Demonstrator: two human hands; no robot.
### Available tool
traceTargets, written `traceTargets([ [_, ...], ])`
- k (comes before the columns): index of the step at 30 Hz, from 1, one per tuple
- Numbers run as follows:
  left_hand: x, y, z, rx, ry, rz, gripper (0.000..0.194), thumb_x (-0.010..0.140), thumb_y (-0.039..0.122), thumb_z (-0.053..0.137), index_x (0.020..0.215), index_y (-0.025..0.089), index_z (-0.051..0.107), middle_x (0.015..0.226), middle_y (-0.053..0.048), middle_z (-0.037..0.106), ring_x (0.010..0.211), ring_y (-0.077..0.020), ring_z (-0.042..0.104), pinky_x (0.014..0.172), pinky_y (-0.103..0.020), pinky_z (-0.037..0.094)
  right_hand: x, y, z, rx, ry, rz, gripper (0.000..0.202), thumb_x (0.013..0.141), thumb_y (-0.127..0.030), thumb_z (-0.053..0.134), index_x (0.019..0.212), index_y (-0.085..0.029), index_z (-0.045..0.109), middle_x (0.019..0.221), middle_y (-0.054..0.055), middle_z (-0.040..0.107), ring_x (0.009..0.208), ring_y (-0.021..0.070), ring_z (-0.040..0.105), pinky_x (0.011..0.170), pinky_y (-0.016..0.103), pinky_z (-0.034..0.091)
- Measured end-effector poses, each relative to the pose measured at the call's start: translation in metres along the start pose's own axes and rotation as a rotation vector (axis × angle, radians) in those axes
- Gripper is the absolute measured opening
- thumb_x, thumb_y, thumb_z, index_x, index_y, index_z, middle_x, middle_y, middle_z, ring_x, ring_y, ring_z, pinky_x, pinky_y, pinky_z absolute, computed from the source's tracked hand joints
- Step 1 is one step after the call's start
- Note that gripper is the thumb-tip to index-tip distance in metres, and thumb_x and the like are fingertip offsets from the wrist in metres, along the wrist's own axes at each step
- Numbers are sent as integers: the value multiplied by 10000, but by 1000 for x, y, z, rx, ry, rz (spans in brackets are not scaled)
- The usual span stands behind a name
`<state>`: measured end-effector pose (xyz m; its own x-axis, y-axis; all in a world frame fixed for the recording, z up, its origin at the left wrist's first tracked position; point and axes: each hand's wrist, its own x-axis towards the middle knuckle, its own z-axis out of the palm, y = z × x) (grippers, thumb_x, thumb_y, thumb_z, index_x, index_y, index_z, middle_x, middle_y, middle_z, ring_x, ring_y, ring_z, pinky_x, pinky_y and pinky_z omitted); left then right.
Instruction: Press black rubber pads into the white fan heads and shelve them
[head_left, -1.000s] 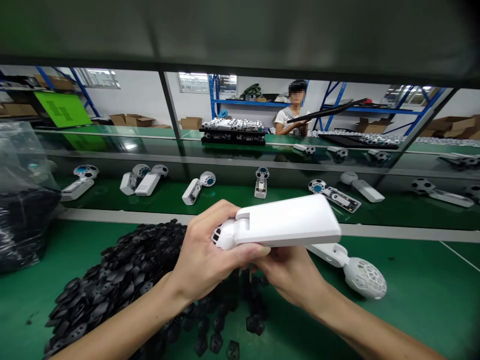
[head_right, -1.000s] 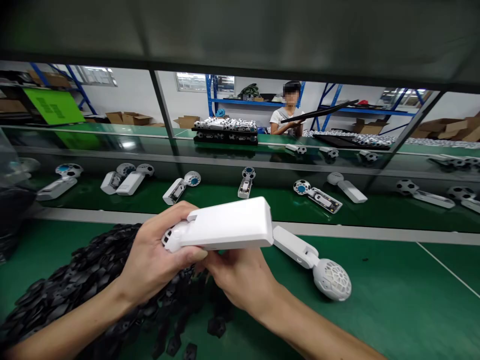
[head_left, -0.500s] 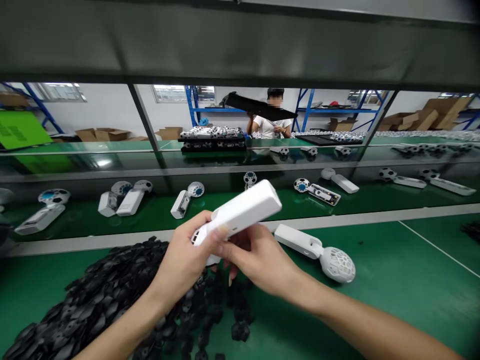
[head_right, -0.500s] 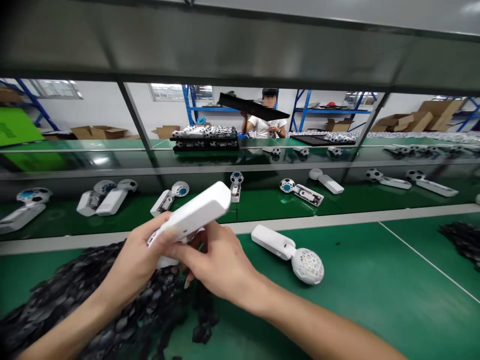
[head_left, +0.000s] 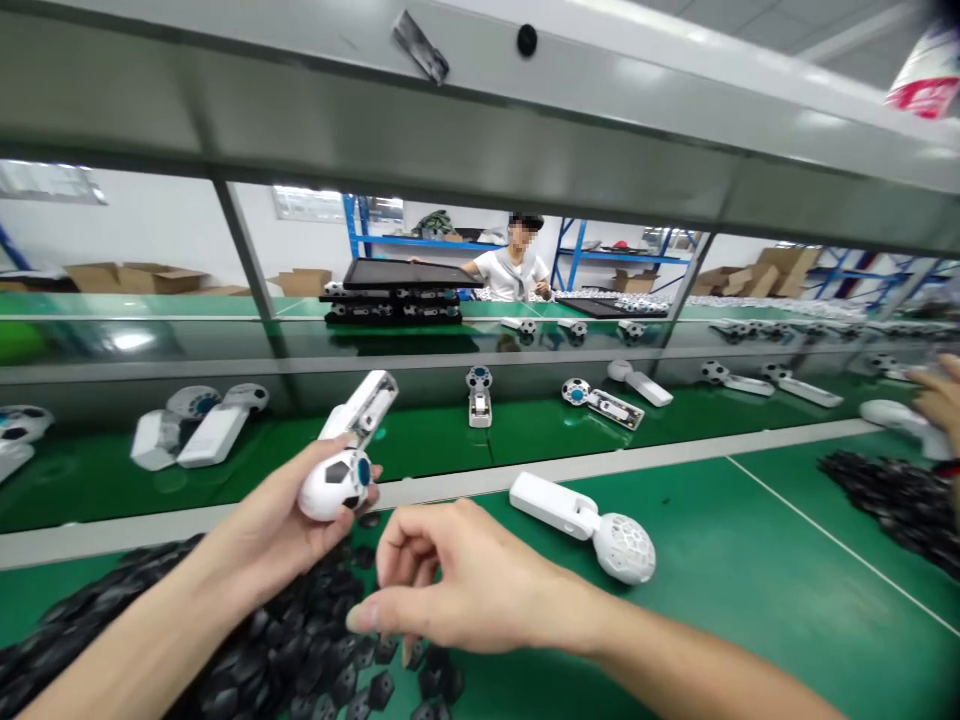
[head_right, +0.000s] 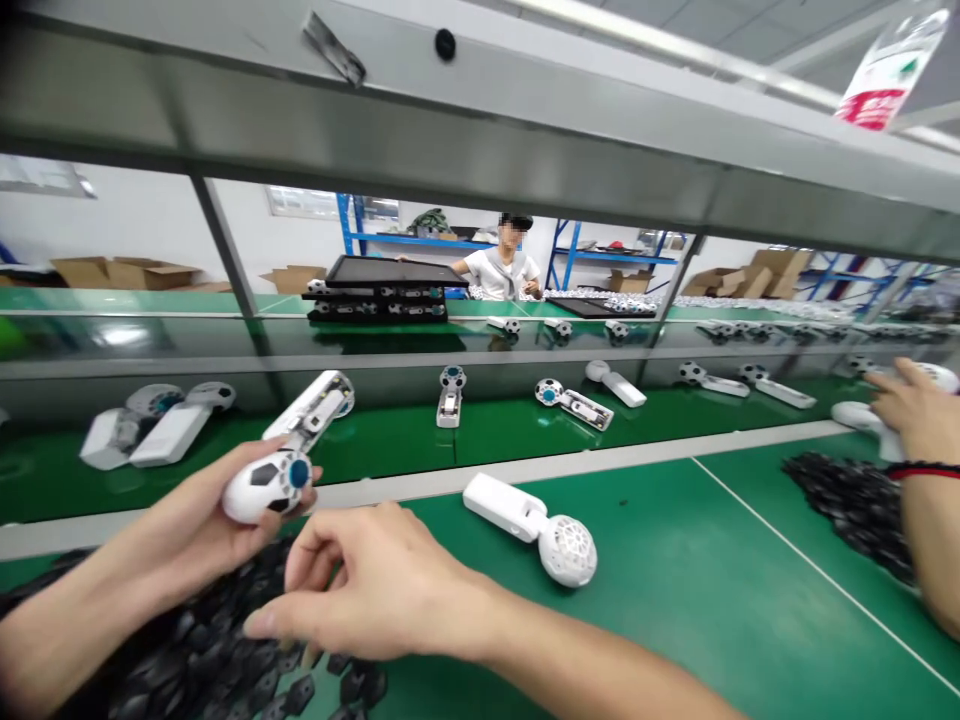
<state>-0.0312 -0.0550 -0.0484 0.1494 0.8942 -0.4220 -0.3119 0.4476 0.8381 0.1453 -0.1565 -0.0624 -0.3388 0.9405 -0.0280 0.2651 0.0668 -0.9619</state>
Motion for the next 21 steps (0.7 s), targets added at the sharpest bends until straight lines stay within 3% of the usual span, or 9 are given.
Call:
traceTargets([
  [2,-1,7,-3,-10,30,4,90,930,197,660,998,151,694,842,-140,732,632,-223,740,373,-184,533,0,0,0,-43,-13,-7,412,775,-459,947,775,-216,614,675,-56,646,661,122,616,596,203,422],
  [5,8,12,-12,163,20,210,169,908,203,660,1055,141,715,969,-153,768,733,-212,761,480,-198,606,-2,0,-2,-31,-40,16,424,772,-478,945,775,-211,616,664,-54,641,645,122,604,594,210,418],
  [10,56,27,-37,477,169,436,252,944,308,724,1110,121,692,1047,-120,737,914,-224,735,648,-257,657,-5,3,-6,78,-110,13,453,752,-499,954,787,-201,615,672,-42,656,625,119,607,602,213,436],
  [13,92,37,-52,701,259,452,285,984,329,745,1162,119,670,1086,-98,711,925,-209,711,697,-296,644,-6,5,-7,91,-131,10,451,764,-512,943,812,-199,622,707,-31,676,639,128,638,588,214,441],
  [16,118,37,-63,947,275,390,255,1009,331,742,1159,131,690,1110,-77,713,940,-214,716,805,-376,646,-6,5,-6,92,-134,26,442,772,-500,941,813,-198,621,736,-23,686,661,131,645,593,218,444],
  [21,134,34,-76,1220,341,430,329,1012,405,733,1209,143,703,1242,-106,709,1138,-284,698,996,-498,602,-6,0,-8,71,-128,41,389,804,-444,918,813,-203,613,746,-20,694,660,132,634,607,232,443],
])
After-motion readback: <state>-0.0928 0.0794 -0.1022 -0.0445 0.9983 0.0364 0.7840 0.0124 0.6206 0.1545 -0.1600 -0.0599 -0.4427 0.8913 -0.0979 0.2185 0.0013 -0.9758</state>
